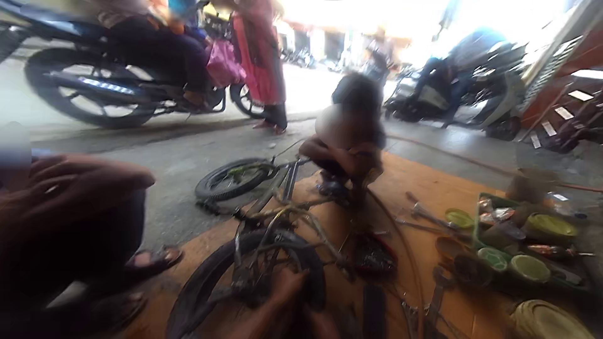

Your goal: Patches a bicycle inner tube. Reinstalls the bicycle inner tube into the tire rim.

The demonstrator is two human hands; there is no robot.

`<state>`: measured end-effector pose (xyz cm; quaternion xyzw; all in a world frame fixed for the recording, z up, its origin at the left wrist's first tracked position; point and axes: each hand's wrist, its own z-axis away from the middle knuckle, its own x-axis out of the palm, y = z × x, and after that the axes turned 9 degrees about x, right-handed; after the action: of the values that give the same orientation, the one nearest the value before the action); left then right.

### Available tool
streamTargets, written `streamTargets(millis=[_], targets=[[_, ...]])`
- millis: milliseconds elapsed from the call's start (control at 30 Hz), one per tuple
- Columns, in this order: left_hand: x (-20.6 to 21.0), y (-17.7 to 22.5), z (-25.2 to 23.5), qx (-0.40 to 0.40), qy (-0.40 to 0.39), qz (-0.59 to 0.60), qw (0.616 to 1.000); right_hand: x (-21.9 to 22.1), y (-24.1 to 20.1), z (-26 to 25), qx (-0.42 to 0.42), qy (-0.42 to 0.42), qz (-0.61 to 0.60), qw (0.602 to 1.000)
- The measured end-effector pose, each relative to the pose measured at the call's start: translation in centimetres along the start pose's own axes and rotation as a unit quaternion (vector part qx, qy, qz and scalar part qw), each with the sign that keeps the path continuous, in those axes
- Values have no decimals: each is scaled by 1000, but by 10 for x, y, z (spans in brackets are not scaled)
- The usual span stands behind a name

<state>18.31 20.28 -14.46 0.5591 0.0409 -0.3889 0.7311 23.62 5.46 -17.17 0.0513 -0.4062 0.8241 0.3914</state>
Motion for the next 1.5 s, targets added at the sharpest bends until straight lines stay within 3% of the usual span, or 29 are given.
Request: streamTargets(millis=[100,200,267,433,533,700,900,1100,1167,1333,1400,1500], targets=[[-29,17,17,32,-87,-82,992,-8,-9,-25,3,-19,58,998],[-61,22,40,119,-59,-193,972,1,-35,-40,-40,40,97,994],[-77,8,58,134,-68,-241,959,13,-37,-33,-63,95,122,986],[-84,-29,86,68,-296,-286,909,28,2,9,-18,76,68,995],[-86,-25,82,47,-369,-275,886,18,6,11,17,39,53,998],[-87,-22,62,-47,-468,-137,872,-2,5,-4,4,-37,24,999],[-86,-51,57,-52,-463,-20,884,-21,16,-26,14,-119,-37,992],[-82,-52,63,-57,-427,-19,902,-31,14,-31,36,-172,-58,983],[-83,-51,63,-53,-424,-13,904,-22,4,-17,17,-132,-23,991],[-82,-51,64,-41,-433,-3,900,26,-16,-3,-50,101,116,987],[-82,-49,65,-40,-432,-3,901,30,-15,-11,-56,126,137,981],[-81,-49,71,-42,-428,22,903,25,-19,-13,-57,100,153,981]])
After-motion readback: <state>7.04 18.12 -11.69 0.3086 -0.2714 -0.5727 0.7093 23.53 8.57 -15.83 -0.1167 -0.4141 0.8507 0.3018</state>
